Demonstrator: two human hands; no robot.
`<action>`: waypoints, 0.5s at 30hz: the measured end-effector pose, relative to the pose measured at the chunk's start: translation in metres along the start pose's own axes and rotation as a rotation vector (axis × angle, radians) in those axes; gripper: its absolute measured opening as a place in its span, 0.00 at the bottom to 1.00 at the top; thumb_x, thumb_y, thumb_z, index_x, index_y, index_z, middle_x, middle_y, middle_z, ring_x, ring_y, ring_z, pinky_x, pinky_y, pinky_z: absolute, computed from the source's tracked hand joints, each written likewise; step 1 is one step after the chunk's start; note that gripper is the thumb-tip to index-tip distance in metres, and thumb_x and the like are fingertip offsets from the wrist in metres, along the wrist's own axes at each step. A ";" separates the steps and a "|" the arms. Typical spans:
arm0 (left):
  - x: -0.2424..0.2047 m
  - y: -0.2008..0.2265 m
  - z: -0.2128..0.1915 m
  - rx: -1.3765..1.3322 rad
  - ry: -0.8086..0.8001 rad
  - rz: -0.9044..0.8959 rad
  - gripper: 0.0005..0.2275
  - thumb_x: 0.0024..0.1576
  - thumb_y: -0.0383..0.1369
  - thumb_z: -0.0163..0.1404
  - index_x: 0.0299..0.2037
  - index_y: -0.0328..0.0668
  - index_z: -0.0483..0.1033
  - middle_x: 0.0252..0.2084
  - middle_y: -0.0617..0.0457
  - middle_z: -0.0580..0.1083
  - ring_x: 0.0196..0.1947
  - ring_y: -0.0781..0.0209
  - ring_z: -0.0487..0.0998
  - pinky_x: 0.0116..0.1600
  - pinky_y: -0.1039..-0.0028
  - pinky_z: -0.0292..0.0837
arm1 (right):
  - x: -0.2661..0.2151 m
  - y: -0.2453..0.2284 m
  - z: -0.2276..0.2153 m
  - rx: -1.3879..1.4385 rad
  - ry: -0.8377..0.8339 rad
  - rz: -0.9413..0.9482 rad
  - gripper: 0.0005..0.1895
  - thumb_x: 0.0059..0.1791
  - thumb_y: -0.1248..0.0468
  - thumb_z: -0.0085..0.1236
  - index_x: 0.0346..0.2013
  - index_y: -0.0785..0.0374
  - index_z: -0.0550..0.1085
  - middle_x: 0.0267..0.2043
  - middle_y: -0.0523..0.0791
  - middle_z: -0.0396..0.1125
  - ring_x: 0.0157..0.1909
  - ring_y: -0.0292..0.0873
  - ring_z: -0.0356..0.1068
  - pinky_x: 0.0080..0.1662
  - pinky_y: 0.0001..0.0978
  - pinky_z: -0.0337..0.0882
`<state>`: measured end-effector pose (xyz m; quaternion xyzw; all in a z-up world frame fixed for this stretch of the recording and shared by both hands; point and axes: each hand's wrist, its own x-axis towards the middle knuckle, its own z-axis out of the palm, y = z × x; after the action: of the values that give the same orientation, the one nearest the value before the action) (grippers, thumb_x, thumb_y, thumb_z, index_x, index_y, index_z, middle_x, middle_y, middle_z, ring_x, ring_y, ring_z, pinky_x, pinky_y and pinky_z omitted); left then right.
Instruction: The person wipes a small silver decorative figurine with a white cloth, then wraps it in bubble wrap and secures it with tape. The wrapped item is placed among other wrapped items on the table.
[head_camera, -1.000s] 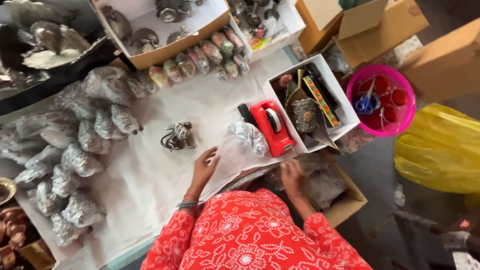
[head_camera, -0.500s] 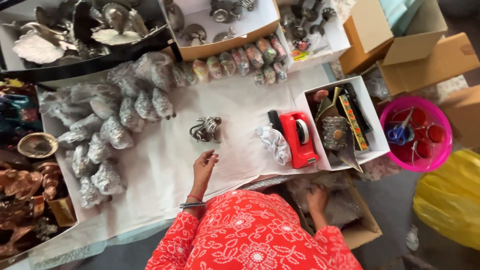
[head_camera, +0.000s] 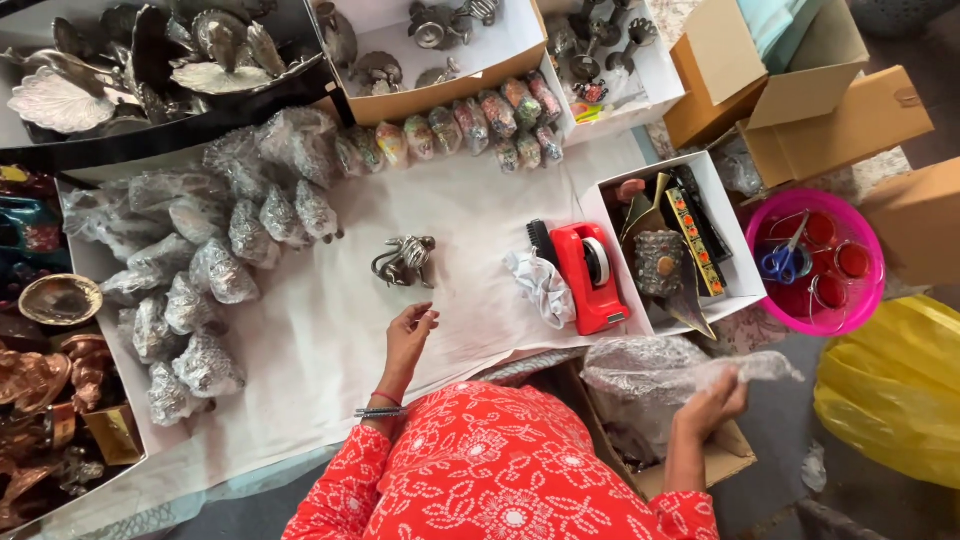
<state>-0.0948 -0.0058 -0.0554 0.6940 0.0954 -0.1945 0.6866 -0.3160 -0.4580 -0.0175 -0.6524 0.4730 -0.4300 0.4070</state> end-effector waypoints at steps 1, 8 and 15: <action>-0.001 0.003 0.001 0.002 -0.024 -0.004 0.17 0.61 0.37 0.52 0.56 0.34 0.77 0.44 0.49 0.81 0.42 0.63 0.82 0.45 0.75 0.74 | -0.003 -0.030 0.007 0.132 -0.073 0.052 0.16 0.62 0.58 0.47 0.47 0.70 0.74 0.38 0.46 0.69 0.31 0.41 0.66 0.32 0.34 0.69; -0.017 0.037 0.012 -0.079 -0.204 0.014 0.22 0.63 0.44 0.48 0.61 0.36 0.73 0.52 0.48 0.79 0.49 0.60 0.80 0.51 0.71 0.75 | -0.051 -0.038 0.111 0.563 -0.330 0.313 0.11 0.57 0.61 0.55 0.48 0.67 0.72 0.46 0.44 0.70 0.46 0.39 0.69 0.49 0.32 0.74; -0.030 0.052 0.007 -0.443 -0.505 -0.106 0.36 0.62 0.62 0.30 0.71 0.42 0.62 0.66 0.45 0.71 0.62 0.51 0.74 0.63 0.60 0.69 | -0.126 -0.070 0.178 0.642 -0.608 0.458 0.11 0.55 0.61 0.54 0.51 0.60 0.75 0.40 0.36 0.67 0.40 0.33 0.67 0.37 0.27 0.67</action>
<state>-0.1019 -0.0105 0.0044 0.4522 -0.0018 -0.3700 0.8115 -0.1520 -0.2988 -0.0273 -0.4694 0.3078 -0.2436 0.7909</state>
